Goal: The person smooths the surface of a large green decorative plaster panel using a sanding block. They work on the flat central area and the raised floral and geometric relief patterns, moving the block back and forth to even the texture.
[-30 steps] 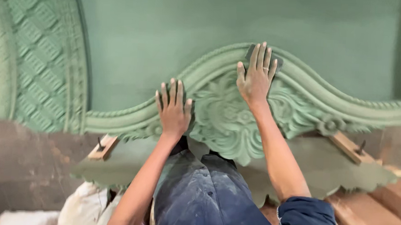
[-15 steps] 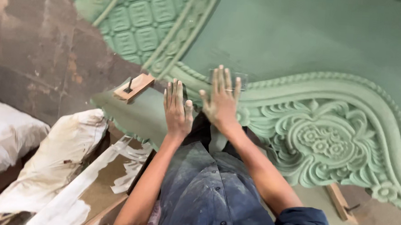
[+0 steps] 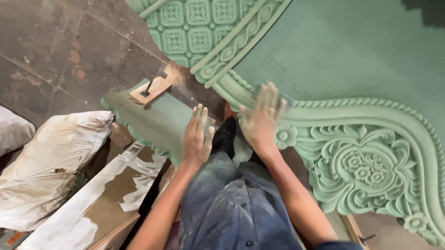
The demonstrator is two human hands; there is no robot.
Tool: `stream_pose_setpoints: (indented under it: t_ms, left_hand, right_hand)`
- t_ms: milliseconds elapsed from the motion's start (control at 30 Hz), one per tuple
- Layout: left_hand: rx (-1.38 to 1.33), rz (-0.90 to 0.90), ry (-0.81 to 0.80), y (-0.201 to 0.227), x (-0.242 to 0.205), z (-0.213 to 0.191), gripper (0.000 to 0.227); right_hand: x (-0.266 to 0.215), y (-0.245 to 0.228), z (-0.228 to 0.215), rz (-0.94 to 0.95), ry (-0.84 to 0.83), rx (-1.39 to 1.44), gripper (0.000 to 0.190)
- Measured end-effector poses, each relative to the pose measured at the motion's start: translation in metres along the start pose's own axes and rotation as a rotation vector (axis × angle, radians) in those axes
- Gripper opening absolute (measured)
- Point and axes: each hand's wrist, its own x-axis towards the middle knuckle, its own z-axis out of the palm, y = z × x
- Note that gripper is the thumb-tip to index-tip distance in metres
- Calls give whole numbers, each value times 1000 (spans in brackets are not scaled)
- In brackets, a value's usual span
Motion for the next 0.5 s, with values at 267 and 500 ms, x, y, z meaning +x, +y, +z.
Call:
stream_pose_setpoints:
  t_ms: [267,500]
  left_hand:
    - [-7,123,40,10,10,18,60]
    - [153,385,-99,36,47,29,69]
  right_hand:
    - [46,-36,20,-264,-188,-27,77]
    - [-74,36,-37,-186,-48,-83,66]
